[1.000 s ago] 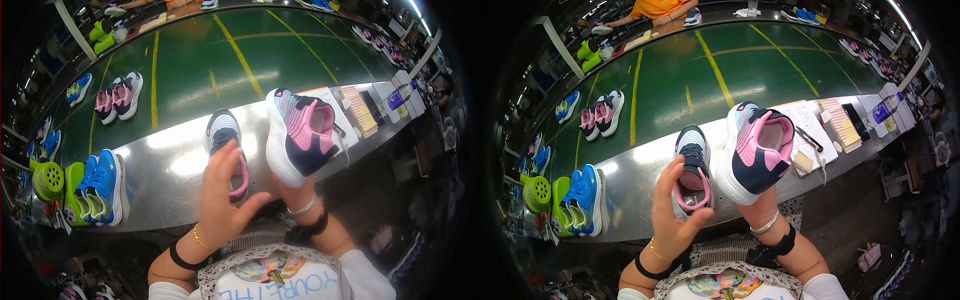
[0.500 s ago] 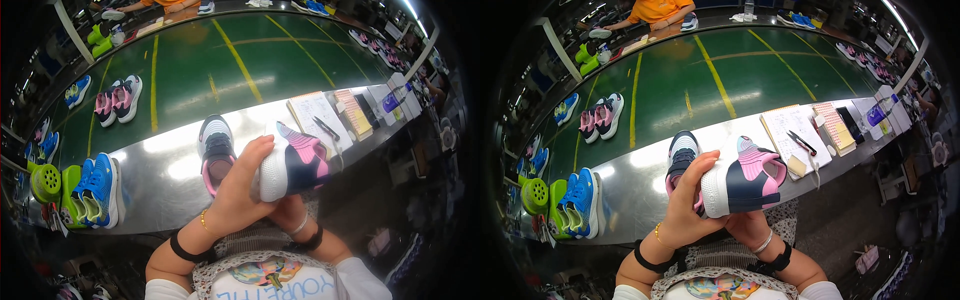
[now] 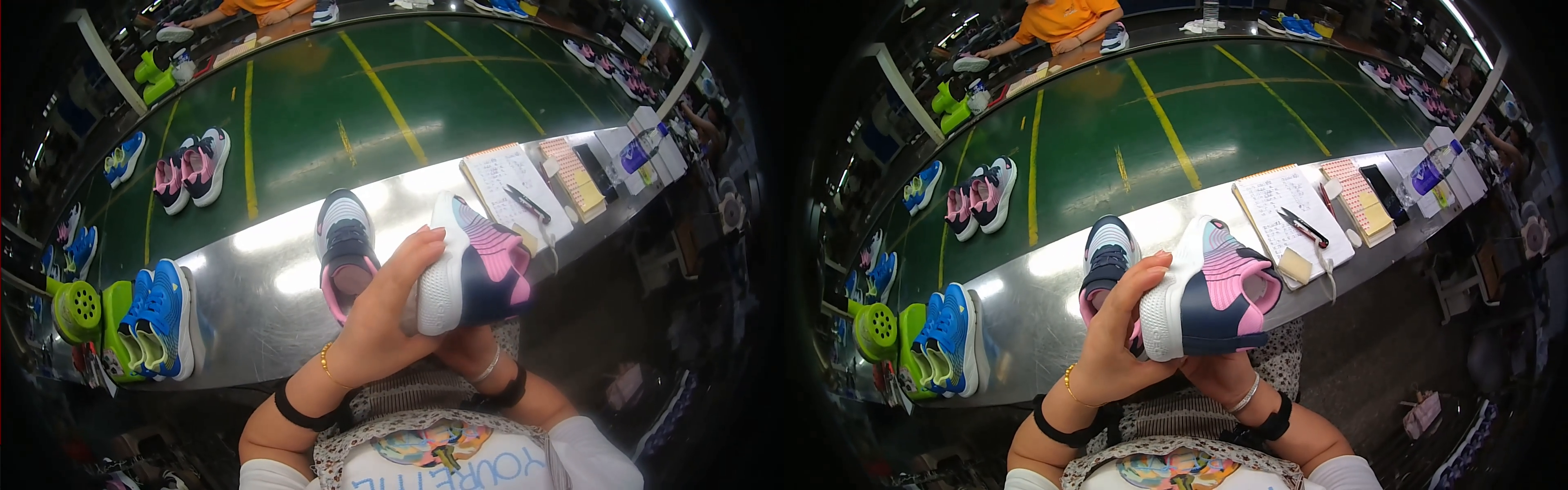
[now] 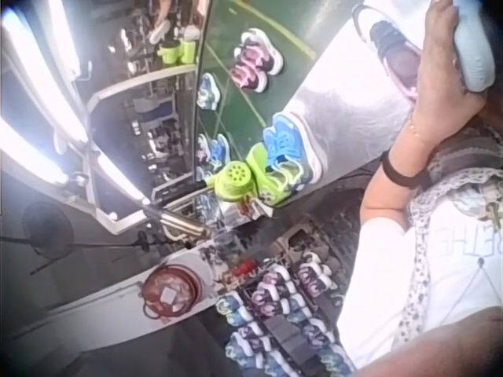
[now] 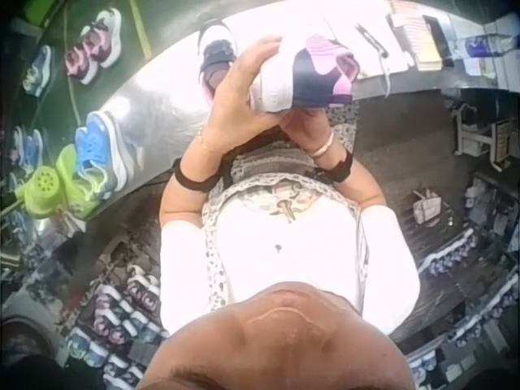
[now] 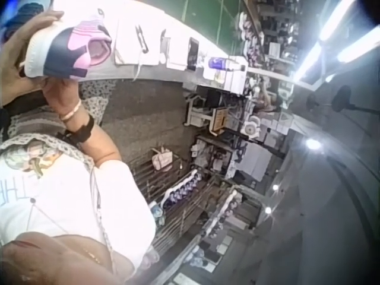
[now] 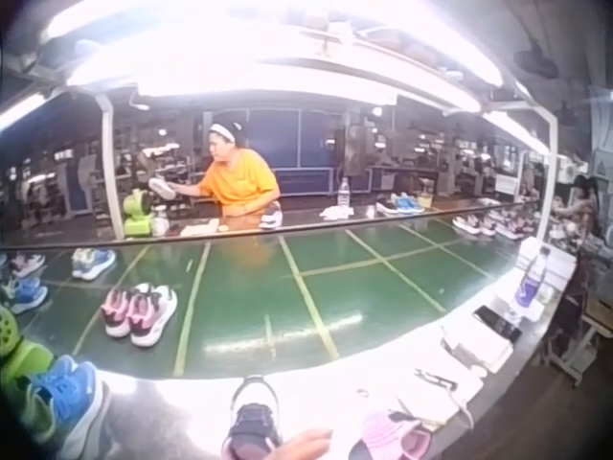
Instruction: The recorder is inspecting various pairs of shoes on a conveyor belt and workbench, checking for defects and marking/logging notes.
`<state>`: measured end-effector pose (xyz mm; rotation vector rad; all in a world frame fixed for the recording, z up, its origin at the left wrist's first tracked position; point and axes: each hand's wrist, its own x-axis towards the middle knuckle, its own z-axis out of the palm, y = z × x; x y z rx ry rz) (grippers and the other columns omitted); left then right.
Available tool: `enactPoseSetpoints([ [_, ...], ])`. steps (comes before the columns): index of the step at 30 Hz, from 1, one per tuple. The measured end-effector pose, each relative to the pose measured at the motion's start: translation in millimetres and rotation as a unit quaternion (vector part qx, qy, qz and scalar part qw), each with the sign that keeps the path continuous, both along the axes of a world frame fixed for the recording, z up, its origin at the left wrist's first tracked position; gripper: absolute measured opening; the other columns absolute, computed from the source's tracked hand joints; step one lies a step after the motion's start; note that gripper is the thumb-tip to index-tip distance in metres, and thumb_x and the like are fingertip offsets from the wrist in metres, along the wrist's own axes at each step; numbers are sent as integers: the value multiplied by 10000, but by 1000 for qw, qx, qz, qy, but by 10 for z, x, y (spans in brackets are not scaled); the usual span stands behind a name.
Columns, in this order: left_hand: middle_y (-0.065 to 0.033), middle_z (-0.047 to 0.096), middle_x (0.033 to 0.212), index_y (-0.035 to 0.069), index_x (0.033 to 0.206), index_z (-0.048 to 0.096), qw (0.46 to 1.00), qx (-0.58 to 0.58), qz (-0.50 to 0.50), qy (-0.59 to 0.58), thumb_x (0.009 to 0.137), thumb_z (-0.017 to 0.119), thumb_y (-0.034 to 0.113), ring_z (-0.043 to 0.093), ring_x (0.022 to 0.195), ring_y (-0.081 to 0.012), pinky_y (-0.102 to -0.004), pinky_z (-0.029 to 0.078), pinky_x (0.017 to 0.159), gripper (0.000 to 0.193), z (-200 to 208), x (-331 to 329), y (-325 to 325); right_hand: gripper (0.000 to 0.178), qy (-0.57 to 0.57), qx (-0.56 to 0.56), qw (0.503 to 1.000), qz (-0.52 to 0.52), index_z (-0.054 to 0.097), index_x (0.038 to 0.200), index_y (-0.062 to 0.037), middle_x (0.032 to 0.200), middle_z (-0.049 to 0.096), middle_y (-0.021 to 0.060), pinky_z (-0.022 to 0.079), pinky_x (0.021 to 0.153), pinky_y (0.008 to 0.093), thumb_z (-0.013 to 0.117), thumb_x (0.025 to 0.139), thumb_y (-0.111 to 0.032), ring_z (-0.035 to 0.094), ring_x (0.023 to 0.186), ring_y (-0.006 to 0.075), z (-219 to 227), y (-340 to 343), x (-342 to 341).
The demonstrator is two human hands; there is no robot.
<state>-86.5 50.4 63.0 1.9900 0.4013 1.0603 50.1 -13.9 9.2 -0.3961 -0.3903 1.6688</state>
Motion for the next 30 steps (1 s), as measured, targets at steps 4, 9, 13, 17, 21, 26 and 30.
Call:
enactPoseSetpoints([
  [4,-184,370,1368,41,1330,339,1000,12,-3,6,561,760,-64,363,1299,-295,-369,309,1063,884,23,-41,12,624,10,-11,1000,3,321,1383,-156,1349,449,35,437,972,359,542,875,-443,490,1196,195,5,16,-24],
  [9,-166,422,1322,16,1327,348,995,-4,86,56,511,802,16,441,1221,-288,-365,353,1022,934,-9,-100,10,439,-206,-24,976,69,459,1265,-88,1077,613,88,506,778,311,515,921,-356,617,920,182,-231,-70,265],
  [13,-153,462,1240,-3,1292,385,985,-46,160,38,485,742,30,490,1147,-267,-348,374,986,882,66,-273,46,366,-367,-68,925,73,514,1182,-23,906,649,103,498,661,233,449,965,-310,634,758,140,186,31,739],
  [17,-143,452,1214,-1,1288,384,985,-6,165,52,484,780,48,501,1103,-261,-342,396,946,898,64,-352,139,246,-463,-108,857,-197,566,1070,-5,850,643,59,482,602,203,512,934,-203,623,715,94,49,300,1626],
  [21,-129,427,1225,16,1326,331,981,-31,170,92,507,765,53,485,1115,-255,-349,396,960,928,154,-338,121,157,-580,-169,699,-383,627,930,5,786,644,48,487,573,225,590,865,-134,614,654,106,-196,460,2837],
  [26,-153,421,1235,8,1318,348,982,30,171,69,484,805,141,442,1158,-277,-368,339,992,960,177,-357,196,140,-771,-179,479,-380,670,889,-28,770,666,104,506,663,278,671,766,-95,644,697,172,-276,751,3191],
  [30,-153,416,1251,11,1330,330,986,-15,157,49,472,809,153,449,1152,-276,-366,350,985,993,157,-407,196,146,-850,-162,389,-316,689,872,-63,871,650,132,497,762,355,675,744,-132,628,838,269,-237,979,3250],
])
